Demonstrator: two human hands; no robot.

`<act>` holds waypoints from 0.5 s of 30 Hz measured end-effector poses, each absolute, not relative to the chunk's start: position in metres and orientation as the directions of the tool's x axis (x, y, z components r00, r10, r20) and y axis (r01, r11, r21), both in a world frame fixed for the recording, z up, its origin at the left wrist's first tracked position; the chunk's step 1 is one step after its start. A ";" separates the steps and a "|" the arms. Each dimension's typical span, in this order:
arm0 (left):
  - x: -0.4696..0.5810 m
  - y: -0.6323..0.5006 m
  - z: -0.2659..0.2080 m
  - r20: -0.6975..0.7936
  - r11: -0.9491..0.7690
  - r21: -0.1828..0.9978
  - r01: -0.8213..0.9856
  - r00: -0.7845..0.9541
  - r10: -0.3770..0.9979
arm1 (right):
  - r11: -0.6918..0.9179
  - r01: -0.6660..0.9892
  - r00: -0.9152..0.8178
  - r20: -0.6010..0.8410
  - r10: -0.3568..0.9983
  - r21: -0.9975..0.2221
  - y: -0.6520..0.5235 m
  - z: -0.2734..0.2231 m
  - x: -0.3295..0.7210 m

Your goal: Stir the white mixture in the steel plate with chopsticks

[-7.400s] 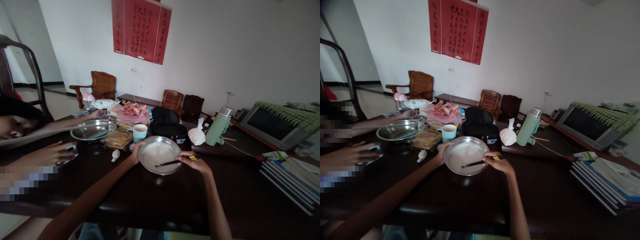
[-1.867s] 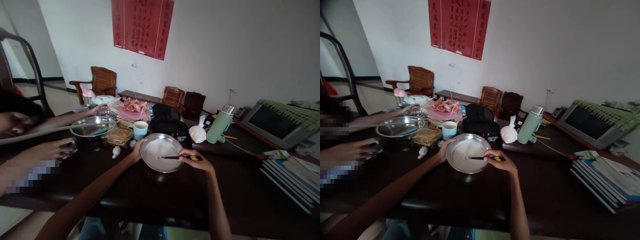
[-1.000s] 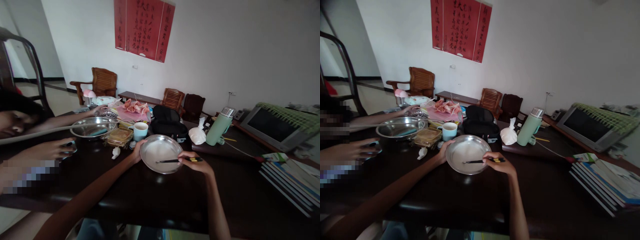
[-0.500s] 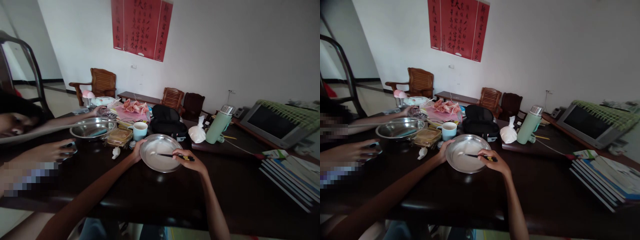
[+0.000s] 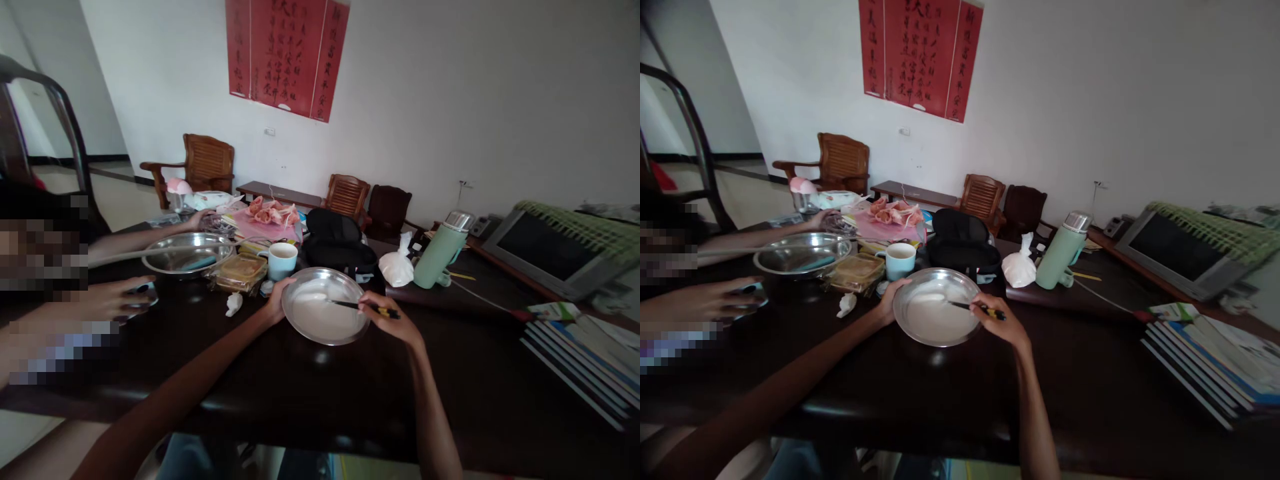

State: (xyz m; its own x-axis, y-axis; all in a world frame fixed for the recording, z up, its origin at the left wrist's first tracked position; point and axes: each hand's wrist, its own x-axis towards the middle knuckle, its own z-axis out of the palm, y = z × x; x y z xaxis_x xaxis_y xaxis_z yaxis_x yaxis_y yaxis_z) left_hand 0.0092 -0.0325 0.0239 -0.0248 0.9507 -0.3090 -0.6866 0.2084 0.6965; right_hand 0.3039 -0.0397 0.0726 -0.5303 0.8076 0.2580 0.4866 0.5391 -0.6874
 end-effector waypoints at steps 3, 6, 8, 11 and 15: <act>0.011 -0.035 0.027 -0.322 0.221 0.698 -0.681 -0.022 0.946 | 0.494 0.487 -0.536 0.200 0.820 -0.720 -0.039 0.080 0.323; 0.011 -0.035 0.027 -0.304 0.212 0.705 -0.677 -0.018 0.952 | 0.476 0.423 -0.609 0.147 0.780 -0.771 -0.043 0.079 0.315; 0.010 -0.034 0.025 -0.285 0.200 0.706 -0.679 -0.015 0.958 | 0.510 0.413 -0.618 0.179 0.765 -0.755 -0.044 0.072 0.300; 0.008 -0.031 0.020 -0.276 0.200 0.706 -0.680 -0.004 0.961 | 0.558 0.483 -0.536 0.276 0.798 -0.675 -0.042 0.067 0.292; 0.006 -0.028 0.015 -0.280 0.218 0.696 -0.685 0.020 0.960 | 0.527 0.510 -0.522 0.243 0.818 -0.680 -0.039 0.076 0.313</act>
